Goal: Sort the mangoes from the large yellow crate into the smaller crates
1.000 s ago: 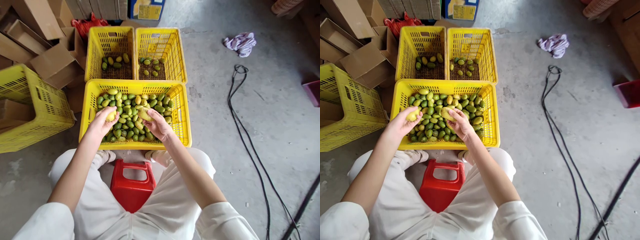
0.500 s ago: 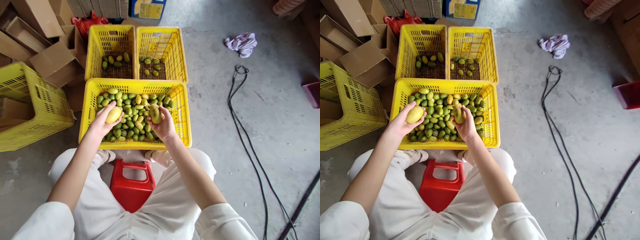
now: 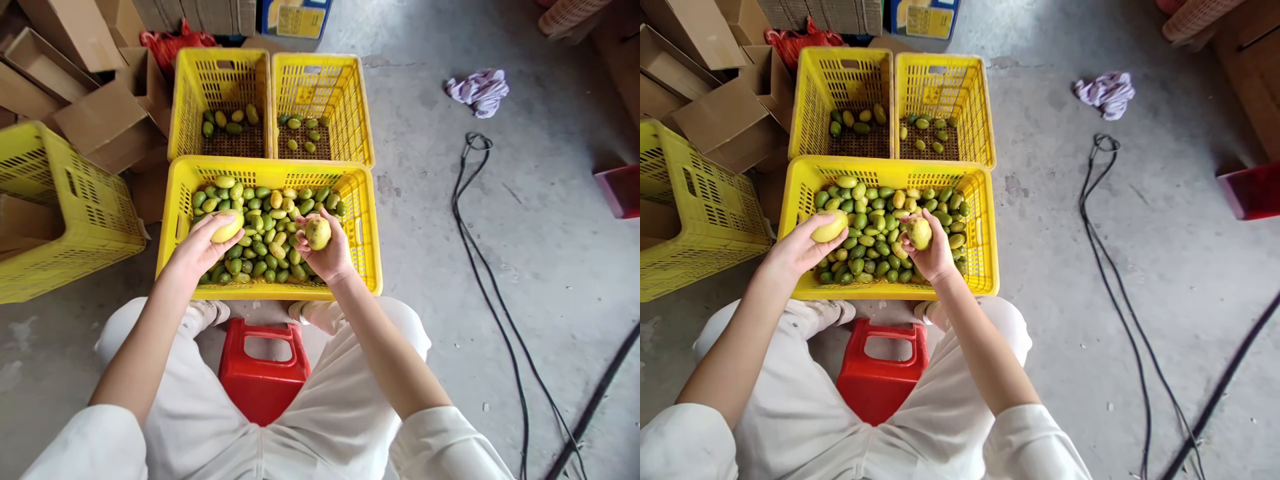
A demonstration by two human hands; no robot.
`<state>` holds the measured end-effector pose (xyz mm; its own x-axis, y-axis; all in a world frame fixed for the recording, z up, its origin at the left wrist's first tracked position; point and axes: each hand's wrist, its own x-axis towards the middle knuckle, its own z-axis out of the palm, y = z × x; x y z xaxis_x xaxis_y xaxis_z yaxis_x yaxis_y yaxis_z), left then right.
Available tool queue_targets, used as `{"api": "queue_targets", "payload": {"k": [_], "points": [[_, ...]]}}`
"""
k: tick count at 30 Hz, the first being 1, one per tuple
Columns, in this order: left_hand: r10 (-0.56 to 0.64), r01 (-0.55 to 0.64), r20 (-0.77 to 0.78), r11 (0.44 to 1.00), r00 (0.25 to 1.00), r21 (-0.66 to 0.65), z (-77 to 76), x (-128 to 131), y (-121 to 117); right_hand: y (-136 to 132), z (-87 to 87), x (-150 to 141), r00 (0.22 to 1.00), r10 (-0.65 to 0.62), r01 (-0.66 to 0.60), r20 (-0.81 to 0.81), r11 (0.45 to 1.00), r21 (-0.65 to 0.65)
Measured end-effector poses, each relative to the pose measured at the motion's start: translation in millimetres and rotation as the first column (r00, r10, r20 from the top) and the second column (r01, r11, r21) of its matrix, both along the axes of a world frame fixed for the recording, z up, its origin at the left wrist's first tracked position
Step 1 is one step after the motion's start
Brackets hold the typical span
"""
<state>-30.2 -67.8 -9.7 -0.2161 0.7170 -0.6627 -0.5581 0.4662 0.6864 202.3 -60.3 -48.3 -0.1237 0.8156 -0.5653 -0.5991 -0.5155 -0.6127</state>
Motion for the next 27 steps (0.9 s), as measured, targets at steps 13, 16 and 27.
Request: {"api": "queue_targets", "payload": {"k": [13, 16, 27], "points": [[-0.073, 0.073, -0.033, 0.997, 0.997, 0.000, -14.8, -8, 7, -1, -9.8, -11, 0.994, -0.054, 0.054, -0.099, 0.999, 0.000], [-0.036, 0.035, -0.004, 0.994, 0.999, -0.105, -10.9, -8, 11, 1, -17.2, -13, 0.986, -0.082, 0.084, -0.142, 0.996, 0.005], [0.051, -0.019, 0.123, 0.969, 0.991, -0.248, 10.8, 7, 16, 1, -16.9, -8, 0.960, -0.050, -0.003, -0.274, 0.982, -0.189]]}}
